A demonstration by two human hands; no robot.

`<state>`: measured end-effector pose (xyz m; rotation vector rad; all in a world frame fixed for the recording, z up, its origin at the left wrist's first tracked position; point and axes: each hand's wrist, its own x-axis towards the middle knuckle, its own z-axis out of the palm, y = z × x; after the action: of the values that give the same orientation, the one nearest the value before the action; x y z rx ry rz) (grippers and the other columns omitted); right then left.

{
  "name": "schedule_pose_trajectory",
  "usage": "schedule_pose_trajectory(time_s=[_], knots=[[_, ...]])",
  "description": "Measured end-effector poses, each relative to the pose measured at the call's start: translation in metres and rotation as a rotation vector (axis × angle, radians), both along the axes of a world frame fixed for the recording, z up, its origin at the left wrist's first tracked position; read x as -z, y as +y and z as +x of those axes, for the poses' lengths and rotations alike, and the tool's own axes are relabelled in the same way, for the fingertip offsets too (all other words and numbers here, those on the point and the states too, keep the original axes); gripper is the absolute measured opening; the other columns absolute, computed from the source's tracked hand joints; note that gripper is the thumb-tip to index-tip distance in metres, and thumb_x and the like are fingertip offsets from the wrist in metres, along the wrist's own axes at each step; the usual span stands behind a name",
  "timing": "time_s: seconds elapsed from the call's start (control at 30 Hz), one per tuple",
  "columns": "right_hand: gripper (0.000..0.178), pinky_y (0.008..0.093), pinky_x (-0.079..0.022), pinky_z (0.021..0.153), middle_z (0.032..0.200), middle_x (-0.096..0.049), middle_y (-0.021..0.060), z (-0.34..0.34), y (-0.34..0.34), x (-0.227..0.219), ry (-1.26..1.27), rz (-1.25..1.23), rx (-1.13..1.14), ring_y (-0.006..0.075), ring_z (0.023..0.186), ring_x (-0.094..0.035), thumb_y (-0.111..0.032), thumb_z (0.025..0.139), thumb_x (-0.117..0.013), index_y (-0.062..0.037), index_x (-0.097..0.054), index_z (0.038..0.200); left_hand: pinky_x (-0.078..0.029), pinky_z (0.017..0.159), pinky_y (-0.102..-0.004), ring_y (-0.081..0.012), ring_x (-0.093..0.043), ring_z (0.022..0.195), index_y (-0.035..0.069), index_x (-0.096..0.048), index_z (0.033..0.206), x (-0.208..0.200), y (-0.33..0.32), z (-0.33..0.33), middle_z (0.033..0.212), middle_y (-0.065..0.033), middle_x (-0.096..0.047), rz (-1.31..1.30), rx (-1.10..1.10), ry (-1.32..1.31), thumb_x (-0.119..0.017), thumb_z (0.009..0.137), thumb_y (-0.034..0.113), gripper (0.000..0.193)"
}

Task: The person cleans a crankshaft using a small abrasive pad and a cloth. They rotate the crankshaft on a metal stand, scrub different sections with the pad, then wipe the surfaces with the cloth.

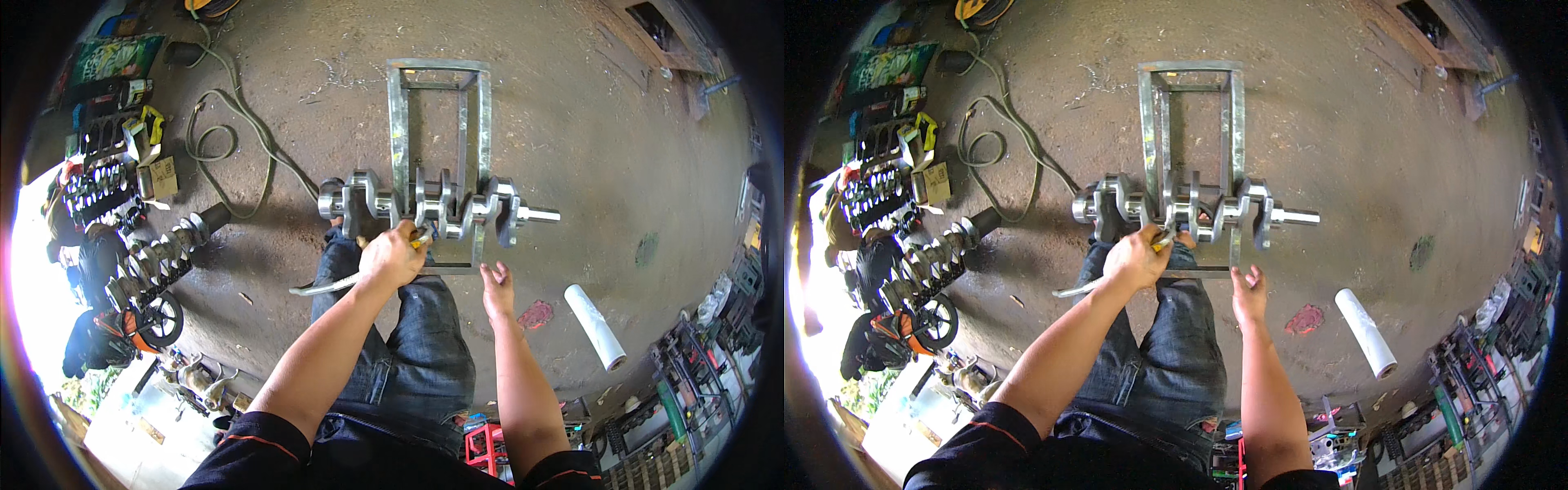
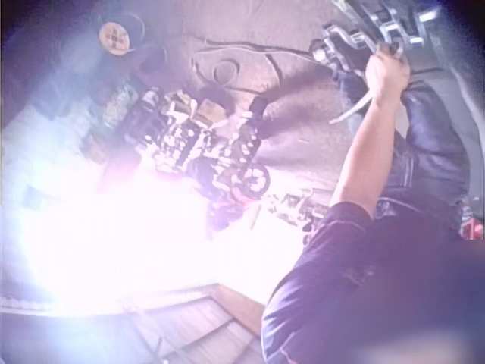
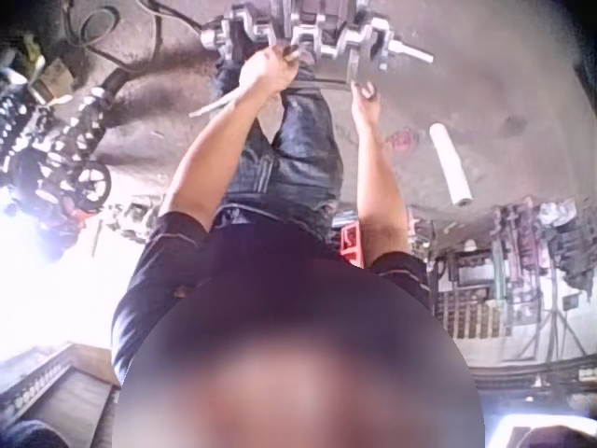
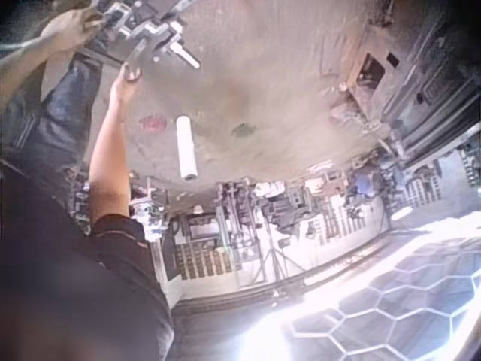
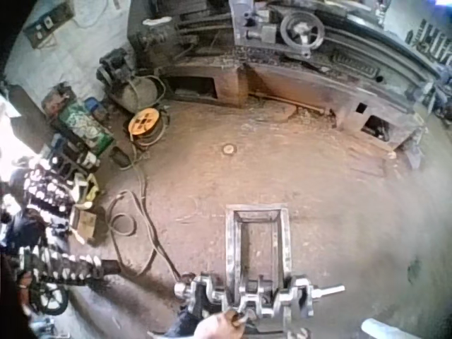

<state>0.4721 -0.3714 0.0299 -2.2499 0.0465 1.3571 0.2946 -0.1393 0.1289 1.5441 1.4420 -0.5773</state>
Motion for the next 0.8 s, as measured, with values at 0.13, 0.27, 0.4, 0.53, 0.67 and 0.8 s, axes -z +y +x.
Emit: schedule_pose_trajectory(time_s=[0.13, 0.27, 0.4, 0.53, 0.67, 0.8], knots=[[0.08, 0.0372, -0.039, 0.114, 0.143, -0.056, 0.0269, 0.012, 0.019, 0.005, -0.026, 0.108, 0.062, 0.0273, 0.133, -0.055, -0.043, 0.093, -0.079, 0.0036, -0.044, 0.149, -0.056, 0.093, -0.0499, -0.0393, -0.071, 0.108, 0.013, -0.065, 0.124, -0.008, -0.001, 0.039, 0.112, -0.0206, -0.074, -0.043, 0.13, -0.035, -0.065, 0.091, 0.04, 0.043], [0.058, 0.0354, -0.049, 0.103, 0.132, -0.063, 0.0248, 0.029, 0.025, 0.02, -0.118, 0.188, 0.116, 0.0247, 0.119, -0.063, -0.033, 0.094, -0.08, 0.0077, -0.058, 0.13, -0.056, 0.093, -0.0503, -0.0403, -0.071, 0.107, 0.013, -0.066, 0.124, -0.007, -0.003, 0.075, 0.113, -0.0216, -0.074, -0.084, 0.15, -0.08, -0.063, 0.092, 0.043, 0.044], [0.056, 0.0341, -0.053, 0.094, 0.123, -0.064, 0.02, 0.045, 0.029, 0.024, -0.275, 0.234, 0.175, 0.0232, 0.11, -0.066, -0.025, 0.092, -0.081, 0.0062, -0.055, 0.131, -0.056, 0.092, -0.0499, -0.0409, -0.071, 0.105, 0.017, -0.07, 0.123, 0.007, -0.008, 0.104, 0.108, -0.0209, -0.075, 0.025, 0.102, -0.116, -0.064, 0.093, 0.047, 0.043], [0.052, 0.0312, -0.052, 0.091, 0.116, -0.067, 0.0158, 0.06, 0.044, 0.026, -0.231, 0.307, 0.2, 0.0187, 0.103, -0.065, -0.023, 0.094, -0.079, 0.005, -0.057, 0.131, -0.057, 0.092, -0.0496, -0.0392, -0.071, 0.108, 0.017, -0.071, 0.122, 0.019, -0.014, 0.121, 0.114, -0.0186, -0.075, -0.103, 0.222, -0.138, -0.063, 0.094, 0.05, 0.044], [0.037, 0.0284, -0.051, 0.086, 0.105, -0.071, 0.0109, 0.073, 0.06, 0.034, -0.104, 0.273, 0.23, 0.0148, 0.095, -0.064, -0.024, 0.098, -0.074, 0.005, -0.066, 0.119, -0.057, 0.095, -0.0497, -0.0376, -0.071, 0.111, 0.018, -0.07, 0.123, 0.024, -0.017, 0.123, 0.117, -0.0167, -0.075, -0.179, 0.293, -0.063, -0.063, 0.093, 0.051, 0.045], [0.032, 0.023, -0.038, 0.057, 0.087, -0.066, -0.001, 0.079, 0.067, 0.042, -0.029, 0.226, 0.25, 0.0064, 0.068, -0.053, -0.036, 0.105, -0.064, -0.0056, -0.069, 0.111, -0.057, 0.093, -0.0493, -0.0377, -0.072, 0.106, 0.017, -0.07, 0.123, 0.029, -0.019, 0.118, 0.113, -0.0167, -0.075, -0.113, 0.295, -0.038, -0.065, 0.09, 0.05, 0.047]])
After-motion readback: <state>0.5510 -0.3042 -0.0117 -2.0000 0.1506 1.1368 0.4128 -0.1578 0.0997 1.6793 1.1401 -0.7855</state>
